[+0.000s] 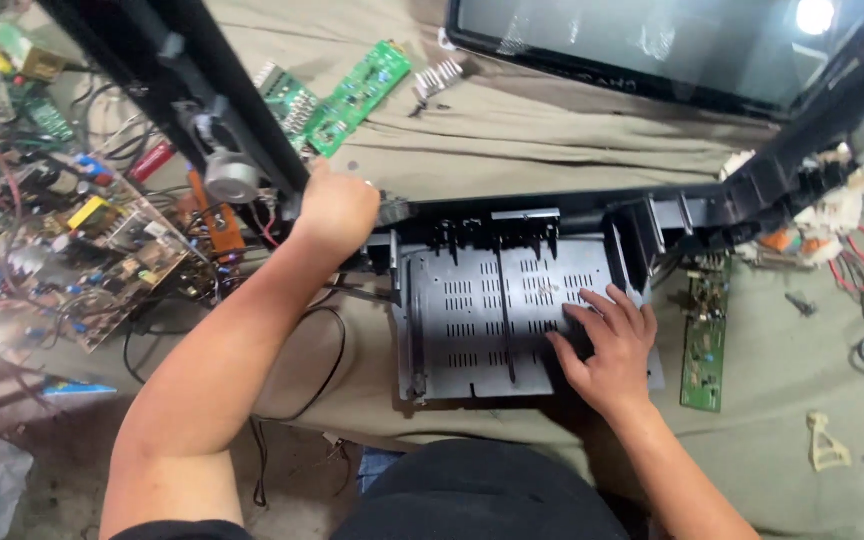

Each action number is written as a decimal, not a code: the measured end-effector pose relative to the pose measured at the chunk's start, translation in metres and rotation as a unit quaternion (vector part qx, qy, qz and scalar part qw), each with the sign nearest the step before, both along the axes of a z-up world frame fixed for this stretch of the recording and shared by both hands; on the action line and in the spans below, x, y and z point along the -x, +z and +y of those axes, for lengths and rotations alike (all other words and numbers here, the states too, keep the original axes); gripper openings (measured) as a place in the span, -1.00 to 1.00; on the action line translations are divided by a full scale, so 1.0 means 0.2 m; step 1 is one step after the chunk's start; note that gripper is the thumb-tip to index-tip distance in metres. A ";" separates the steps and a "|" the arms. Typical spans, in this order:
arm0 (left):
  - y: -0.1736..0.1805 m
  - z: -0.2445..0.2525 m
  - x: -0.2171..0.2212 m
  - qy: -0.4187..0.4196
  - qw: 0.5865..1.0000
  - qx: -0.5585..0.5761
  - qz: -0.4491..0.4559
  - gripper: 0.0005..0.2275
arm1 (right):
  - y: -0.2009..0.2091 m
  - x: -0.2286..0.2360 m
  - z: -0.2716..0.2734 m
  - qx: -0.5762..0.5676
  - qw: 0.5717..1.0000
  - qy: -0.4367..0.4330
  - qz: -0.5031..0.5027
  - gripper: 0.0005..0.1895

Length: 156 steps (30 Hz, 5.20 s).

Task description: Cleaning the plastic frame of a monitor using a cloth.

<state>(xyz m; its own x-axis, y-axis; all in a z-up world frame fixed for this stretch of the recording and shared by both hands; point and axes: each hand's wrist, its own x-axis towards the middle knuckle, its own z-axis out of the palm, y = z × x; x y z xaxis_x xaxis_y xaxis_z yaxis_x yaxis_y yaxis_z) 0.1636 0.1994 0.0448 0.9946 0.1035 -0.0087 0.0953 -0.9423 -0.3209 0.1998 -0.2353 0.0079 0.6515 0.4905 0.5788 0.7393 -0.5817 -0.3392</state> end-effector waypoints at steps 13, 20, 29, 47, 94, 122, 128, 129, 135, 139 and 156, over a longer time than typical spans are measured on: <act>0.20 -0.02 0.21 -0.195 0.968 -0.093 -0.130 -0.91 | -0.04 0.11 -0.03 0.110 0.991 -0.002 0.072 -0.67; 0.59 -0.23 0.21 -0.146 0.957 0.205 -0.148 -0.73 | -0.02 0.11 -0.02 0.094 0.994 0.002 0.063 -0.64; -0.30 -0.87 0.29 -0.209 0.953 0.148 -0.159 -0.83 | -0.07 0.09 -0.05 0.045 0.998 0.025 0.038 -0.57; -0.12 -1.14 0.60 -0.136 0.952 0.275 0.007 -0.32 | -0.04 0.10 -0.03 0.044 0.999 0.028 0.015 -0.64; -0.02 -1.02 0.69 -0.005 0.663 0.688 -0.296 -0.61 | -0.16 -0.13 0.71 0.132 0.973 0.146 -0.121 -0.69; -0.10 -1.01 0.72 0.028 0.662 0.665 -0.344 -0.51 | 0.05 -0.02 1.04 0.272 0.950 0.151 -0.015 -0.63; -0.04 -1.01 0.72 0.026 0.670 0.667 -0.325 -0.49 | -0.05 0.08 0.87 0.254 0.946 0.198 0.047 -0.65; -0.06 -1.01 0.72 0.026 0.671 0.668 -0.321 -0.49 | -0.06 0.13 0.81 0.254 0.946 0.195 0.051 -0.65; -0.10 -1.01 0.73 0.036 0.666 0.667 -0.331 -0.43 | 0.12 0.37 0.58 0.165 0.954 0.227 0.109 -0.87; -0.09 -1.02 0.74 0.038 0.668 0.668 -0.327 -0.41 | 0.26 0.10 0.71 0.191 0.898 0.322 0.230 -0.83; -0.05 -1.02 0.71 0.039 0.667 0.666 -0.331 -0.41 | 0.21 -0.10 1.19 0.337 0.900 0.240 0.139 -0.62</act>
<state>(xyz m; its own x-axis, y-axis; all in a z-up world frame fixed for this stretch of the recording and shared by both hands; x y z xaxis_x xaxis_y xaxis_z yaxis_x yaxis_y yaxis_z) 0.0207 -0.0045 0.0342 0.8182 0.4937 0.2948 -0.1349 -0.3336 0.9330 0.2189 0.0028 0.0495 0.3444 0.9326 -0.1075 0.9016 -0.3605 -0.2392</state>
